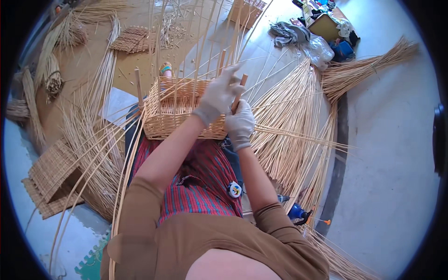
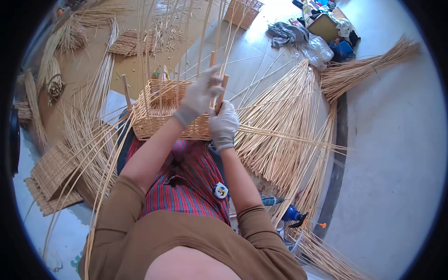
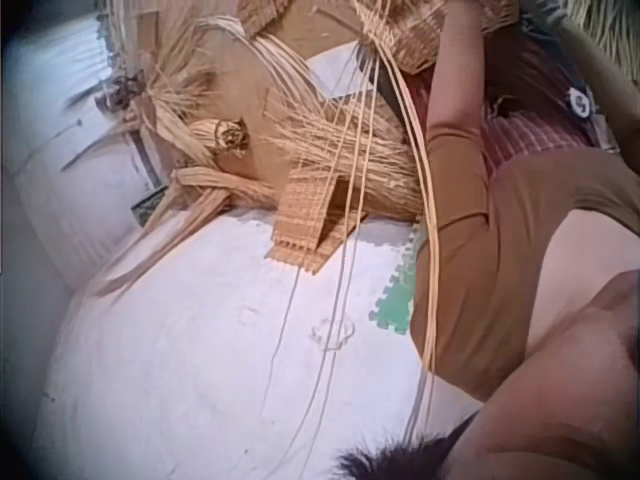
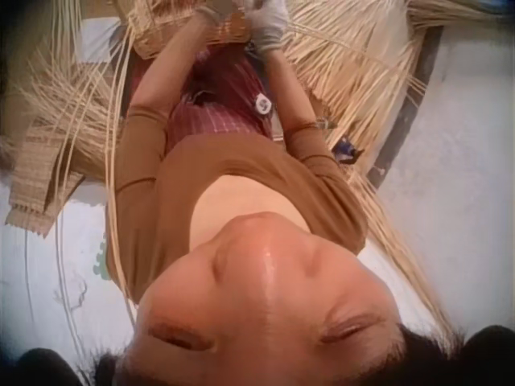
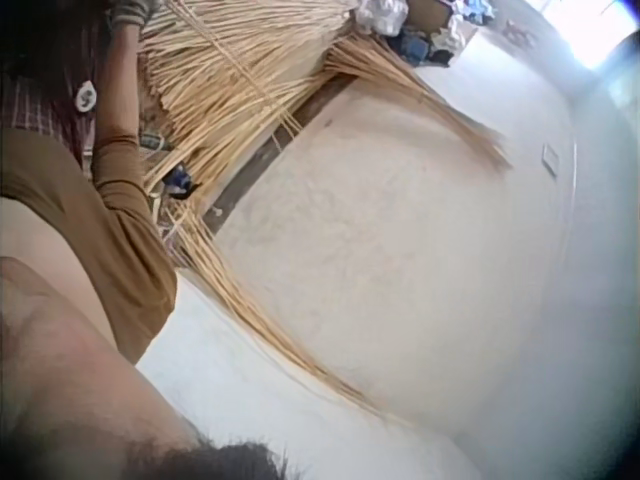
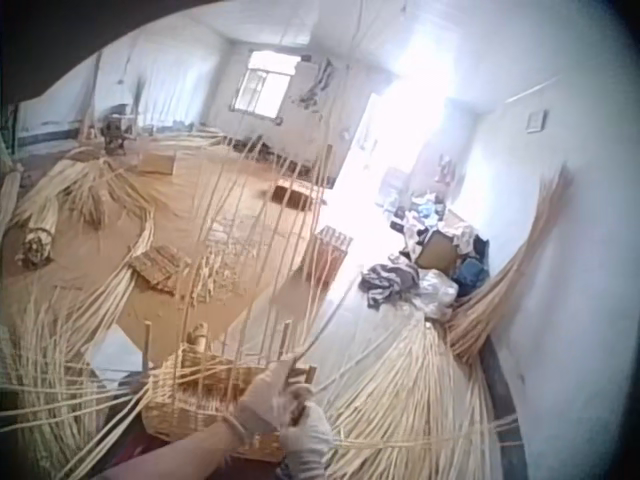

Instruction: Weaving a rectangular basket using long straw or rattan strips.

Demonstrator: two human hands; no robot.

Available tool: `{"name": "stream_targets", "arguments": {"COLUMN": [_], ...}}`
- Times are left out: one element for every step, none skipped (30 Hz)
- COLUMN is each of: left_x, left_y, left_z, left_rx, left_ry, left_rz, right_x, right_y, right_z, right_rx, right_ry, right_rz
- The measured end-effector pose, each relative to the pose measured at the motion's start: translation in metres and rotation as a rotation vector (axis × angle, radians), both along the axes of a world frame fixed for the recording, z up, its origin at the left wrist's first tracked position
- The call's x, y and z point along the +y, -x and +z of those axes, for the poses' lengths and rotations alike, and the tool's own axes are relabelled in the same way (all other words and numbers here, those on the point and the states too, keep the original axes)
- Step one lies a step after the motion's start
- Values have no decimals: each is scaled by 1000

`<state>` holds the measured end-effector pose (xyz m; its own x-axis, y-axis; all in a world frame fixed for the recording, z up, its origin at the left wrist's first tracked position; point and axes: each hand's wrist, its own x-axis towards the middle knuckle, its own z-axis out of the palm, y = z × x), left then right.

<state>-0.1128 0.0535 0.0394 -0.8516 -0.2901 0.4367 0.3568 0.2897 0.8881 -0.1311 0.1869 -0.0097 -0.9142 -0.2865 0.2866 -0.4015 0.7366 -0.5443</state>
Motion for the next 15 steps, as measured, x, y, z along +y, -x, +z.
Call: {"name": "stream_targets", "arguments": {"left_x": [0, 0, -2, 4, 12, 14, 7, -8, -17, -30, -51, -72, -72, -80, -91], "left_y": [15, 28, 28, 16, -9, -41, -71, -104, -136, -163, -185, -206, -203, -205, -213], "left_z": [-8, -30, -44, -42, -38, -35, -47, -61, -76, -94, -119, -138, -94, -82, -80], "left_rx": [33, 64, -180, -111, -50, -54, 3, 58, -73, -199, -279, -280, -264, -426, -441], "left_ry": [160, 315, 124, 79, 39, 23, 51, 92, 11, -71, -361, -145, 197, 4, -58], "left_rz": [127, 246, 117, 44, -25, -8, 72, 158, 418, 688, 788, 910, 882, 753, 746], "right_x": [-12, -23, -31, -29, -18, -14, -11, -12, -14, -17, -21, -25, -24, -34, -49], "right_y": [-3, -9, -10, -5, 5, 12, 15, 10, -2, -14, -17, -24, -34, -53, -80], "right_z": [-12, -12, -13, -15, -24, -18, -9, -4, 8, 15, 7, -4, -6, -6, -6], "right_rx": [119, 122, 68, 16, 45, -18, -85, 1, 21, 37, 53, 63, 123, 94, 65], "right_ry": [99, 102, 74, 42, 61, 45, 31, -42, 136, 314, 547, 772, 773, 687, 602], "right_rz": [10, 26, -6, -57, -13, 16, 48, 27, 6, -12, -31, -60, -77, 103, 288]}}
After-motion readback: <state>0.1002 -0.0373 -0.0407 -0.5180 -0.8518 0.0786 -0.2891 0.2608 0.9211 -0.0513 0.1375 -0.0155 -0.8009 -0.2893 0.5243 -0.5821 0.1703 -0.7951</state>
